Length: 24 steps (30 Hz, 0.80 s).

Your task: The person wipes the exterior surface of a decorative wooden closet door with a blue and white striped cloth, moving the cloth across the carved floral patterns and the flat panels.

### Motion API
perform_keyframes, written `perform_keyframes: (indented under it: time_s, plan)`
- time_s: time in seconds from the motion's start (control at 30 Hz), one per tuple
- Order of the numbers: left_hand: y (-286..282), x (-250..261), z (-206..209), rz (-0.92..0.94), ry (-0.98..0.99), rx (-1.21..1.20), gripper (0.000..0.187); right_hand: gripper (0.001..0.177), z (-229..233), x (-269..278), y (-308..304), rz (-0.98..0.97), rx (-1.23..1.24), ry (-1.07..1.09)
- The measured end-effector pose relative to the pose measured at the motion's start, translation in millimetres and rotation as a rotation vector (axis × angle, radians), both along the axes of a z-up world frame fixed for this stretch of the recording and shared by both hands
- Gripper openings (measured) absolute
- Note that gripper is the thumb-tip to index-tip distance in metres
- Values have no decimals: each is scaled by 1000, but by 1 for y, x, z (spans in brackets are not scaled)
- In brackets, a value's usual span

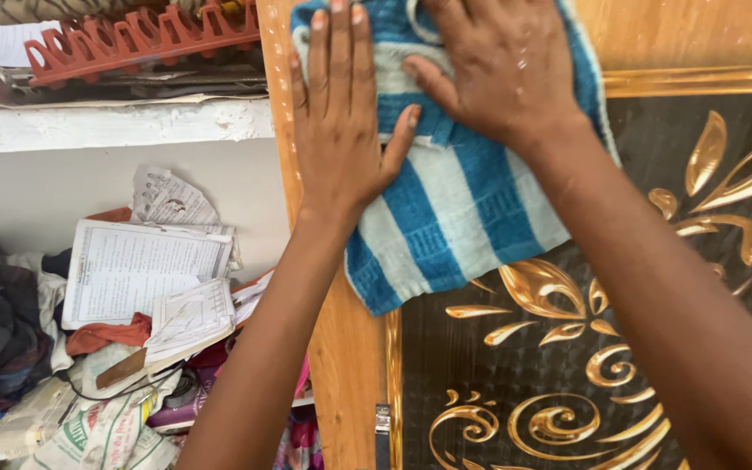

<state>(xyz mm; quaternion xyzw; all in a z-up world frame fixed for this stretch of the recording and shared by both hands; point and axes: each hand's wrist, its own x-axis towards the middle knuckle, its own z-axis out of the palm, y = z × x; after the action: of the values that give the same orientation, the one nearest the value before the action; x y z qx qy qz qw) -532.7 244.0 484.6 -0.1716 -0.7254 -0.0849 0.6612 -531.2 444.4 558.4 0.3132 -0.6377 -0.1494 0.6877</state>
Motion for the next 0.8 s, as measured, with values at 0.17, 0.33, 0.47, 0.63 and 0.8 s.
perform_keyframes:
  time_s: [0.17, 0.33, 0.47, 0.63, 0.8]
  plan:
    - [5, 4, -25, 17, 6, 63, 87, 63, -21, 1, -6, 0, 62, 80]
    - [38, 6, -27, 20, 1, 107, 84, 70, -20, 8, 12, -27, 94, -30]
    - [60, 8, -17, -26, 44, 35, 82, 66, -16, 22, 40, 26, 100, -68]
    - [105, 13, 4, -26, -1, -39, 79, 60, -11, 28, 92, 17, 65, -8]
    - [163, 8, 28, 3, 55, -126, 70, 45, 2, 27, 159, 10, 74, 103]
